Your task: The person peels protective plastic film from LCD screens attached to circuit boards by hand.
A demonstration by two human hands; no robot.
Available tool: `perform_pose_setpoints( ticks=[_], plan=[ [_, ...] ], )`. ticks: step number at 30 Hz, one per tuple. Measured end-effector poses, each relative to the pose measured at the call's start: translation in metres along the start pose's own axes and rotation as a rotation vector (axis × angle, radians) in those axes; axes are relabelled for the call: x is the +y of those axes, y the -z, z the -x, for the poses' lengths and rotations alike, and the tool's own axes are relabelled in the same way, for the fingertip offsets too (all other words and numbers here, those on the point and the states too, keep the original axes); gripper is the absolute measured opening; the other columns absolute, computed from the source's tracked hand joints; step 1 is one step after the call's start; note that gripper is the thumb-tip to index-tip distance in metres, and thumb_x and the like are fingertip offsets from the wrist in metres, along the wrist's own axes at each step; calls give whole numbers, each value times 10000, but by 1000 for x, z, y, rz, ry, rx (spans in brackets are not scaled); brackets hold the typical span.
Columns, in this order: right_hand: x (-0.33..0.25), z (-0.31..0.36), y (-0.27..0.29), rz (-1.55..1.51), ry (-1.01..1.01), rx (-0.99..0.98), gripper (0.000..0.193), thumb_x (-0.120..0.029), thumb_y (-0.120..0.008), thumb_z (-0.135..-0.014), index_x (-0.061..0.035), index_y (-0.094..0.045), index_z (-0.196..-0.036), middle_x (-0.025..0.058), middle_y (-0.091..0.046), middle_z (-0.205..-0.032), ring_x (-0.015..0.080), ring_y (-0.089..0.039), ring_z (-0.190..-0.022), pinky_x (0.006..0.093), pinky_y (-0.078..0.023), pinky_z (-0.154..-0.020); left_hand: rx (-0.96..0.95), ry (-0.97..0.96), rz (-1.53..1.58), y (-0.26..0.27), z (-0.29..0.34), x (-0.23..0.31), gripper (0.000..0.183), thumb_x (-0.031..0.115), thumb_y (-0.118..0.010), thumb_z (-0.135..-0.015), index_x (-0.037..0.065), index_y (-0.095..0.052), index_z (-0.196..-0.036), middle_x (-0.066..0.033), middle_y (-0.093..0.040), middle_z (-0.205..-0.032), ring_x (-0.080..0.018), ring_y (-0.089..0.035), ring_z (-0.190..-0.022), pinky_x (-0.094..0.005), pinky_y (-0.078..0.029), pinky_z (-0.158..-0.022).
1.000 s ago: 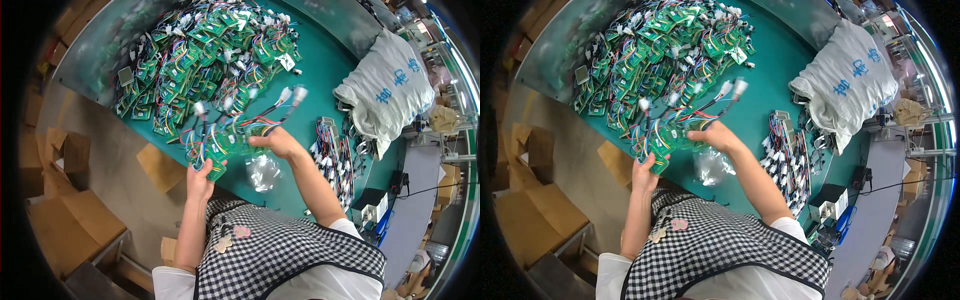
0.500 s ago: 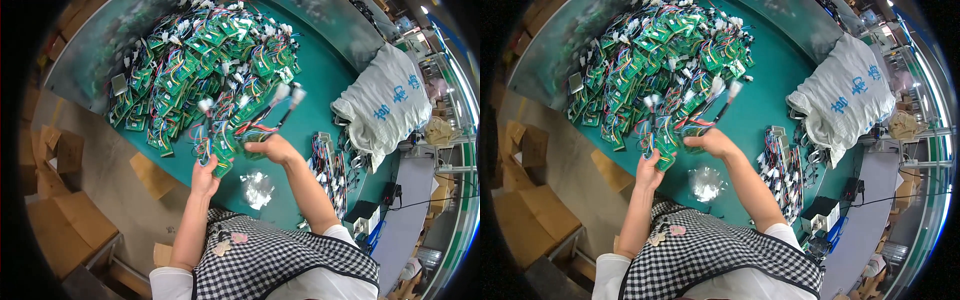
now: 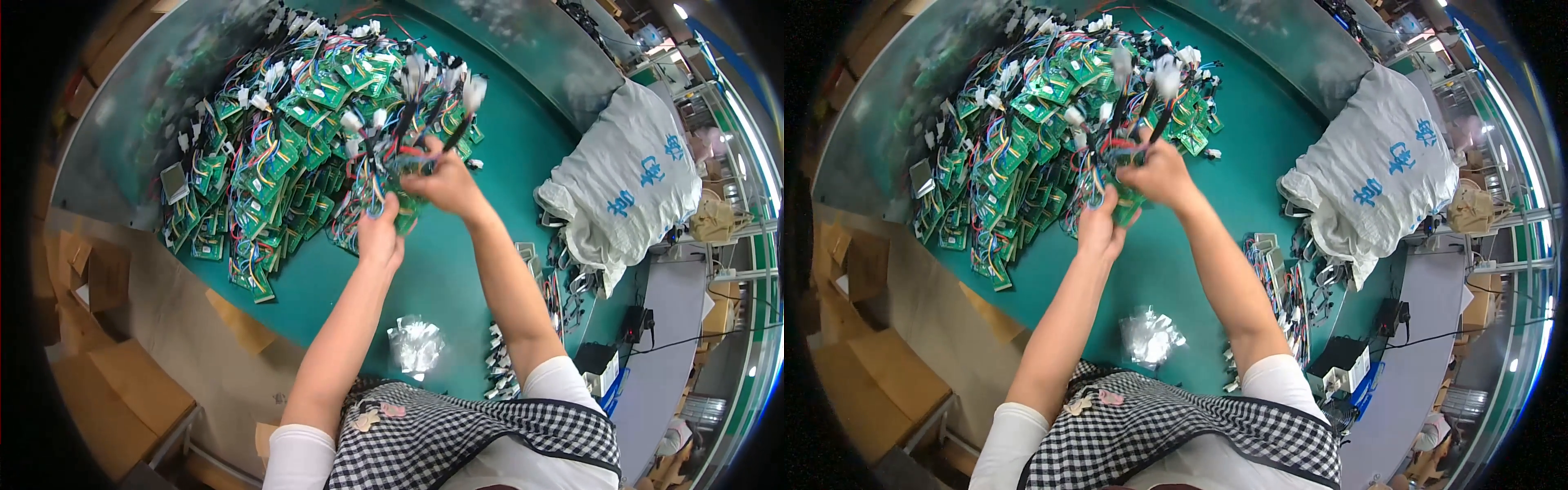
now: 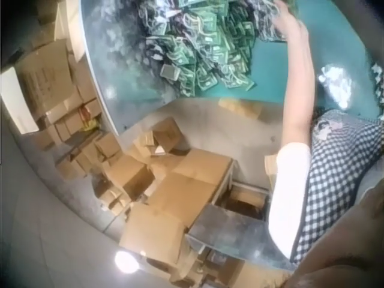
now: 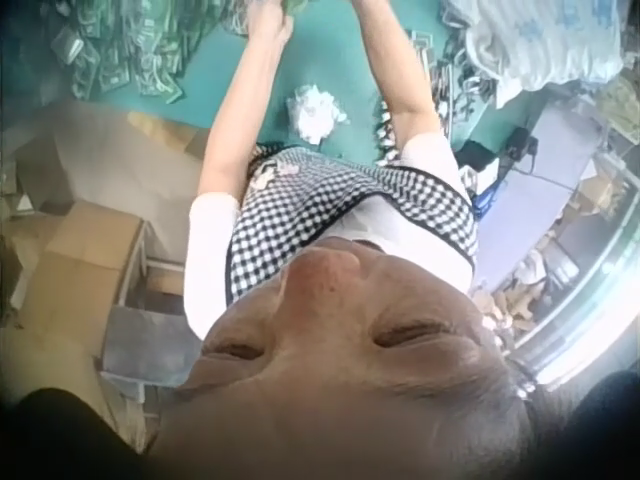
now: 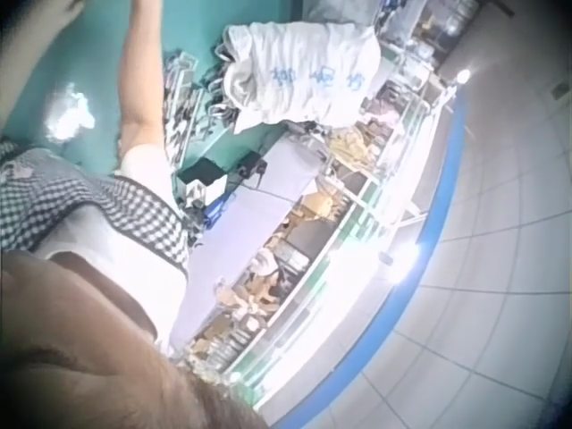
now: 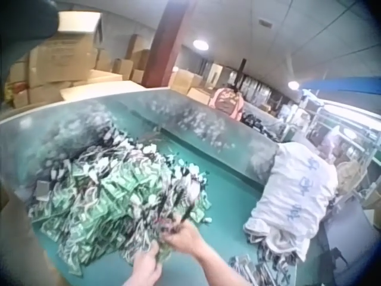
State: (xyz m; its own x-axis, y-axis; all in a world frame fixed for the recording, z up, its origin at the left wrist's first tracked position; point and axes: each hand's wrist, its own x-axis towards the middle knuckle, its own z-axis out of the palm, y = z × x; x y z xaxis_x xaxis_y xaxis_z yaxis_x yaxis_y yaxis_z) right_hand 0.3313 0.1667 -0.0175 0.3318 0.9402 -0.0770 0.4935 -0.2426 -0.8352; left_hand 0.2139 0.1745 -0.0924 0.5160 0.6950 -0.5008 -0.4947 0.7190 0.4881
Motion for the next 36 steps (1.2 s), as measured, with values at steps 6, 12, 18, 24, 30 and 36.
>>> perform_pose_setpoints(
  ticks=[6,12,18,24,30,36],
  plan=[
    [45,-47,-44,529,-52,167,728,-209,-723,-585,10,-368,-1182,213,-526,-1009,352,-511,-940,385,-424,-781,269,363,-1,6,-65,-2,295,231,-485,-861,43,-431,-1081,-108,-484,-1067,-261,-480,-955,-454,-399,-844],
    [96,-10,-33,270,317,513,557,-84,-642,-675,-13,-418,-1180,176,-445,-1186,322,-422,-1103,356,-341,-928,164,-119,-335,-16,23,-31,471,77,-474,-833,3,-291,-1261,-160,-322,-1282,-281,-370,-1137,-435,-323,-929],
    [86,84,72,18,114,729,326,-71,-610,-707,-17,-559,-1024,134,-548,-1059,223,-542,-953,290,-442,-782,-167,-834,-2242,0,-39,-13,663,267,-573,-755,191,-241,-1323,-144,-112,-1394,-392,-89,-1265,-601,-116,-952],
    [196,292,182,244,-654,982,381,-256,-641,-680,-21,-595,-976,123,-619,-881,207,-593,-804,293,-452,-726,-340,-789,-2299,-8,-30,10,749,237,-611,-733,251,-175,-1341,-123,-49,-1405,-388,-88,-1266,-599,-114,-953],
    [240,384,138,482,-1027,645,610,-402,-658,-635,-21,-531,-1095,201,-538,-1075,311,-509,-1014,351,-390,-867,-656,-695,-1714,24,69,-2,473,126,-571,-755,51,-429,-1200,-193,-304,-1307,-339,-270,-1219,-422,-221,-993],
    [299,425,156,46,-1049,554,885,-594,-613,-596,90,-452,-1134,249,-496,-1114,311,-482,-1060,325,-365,-895,-568,-417,-1742,74,141,-28,384,83,-574,-740,2,-499,-1107,-193,-463,-1177,-315,-443,-1094,-356,-342,-923]
  ],
)
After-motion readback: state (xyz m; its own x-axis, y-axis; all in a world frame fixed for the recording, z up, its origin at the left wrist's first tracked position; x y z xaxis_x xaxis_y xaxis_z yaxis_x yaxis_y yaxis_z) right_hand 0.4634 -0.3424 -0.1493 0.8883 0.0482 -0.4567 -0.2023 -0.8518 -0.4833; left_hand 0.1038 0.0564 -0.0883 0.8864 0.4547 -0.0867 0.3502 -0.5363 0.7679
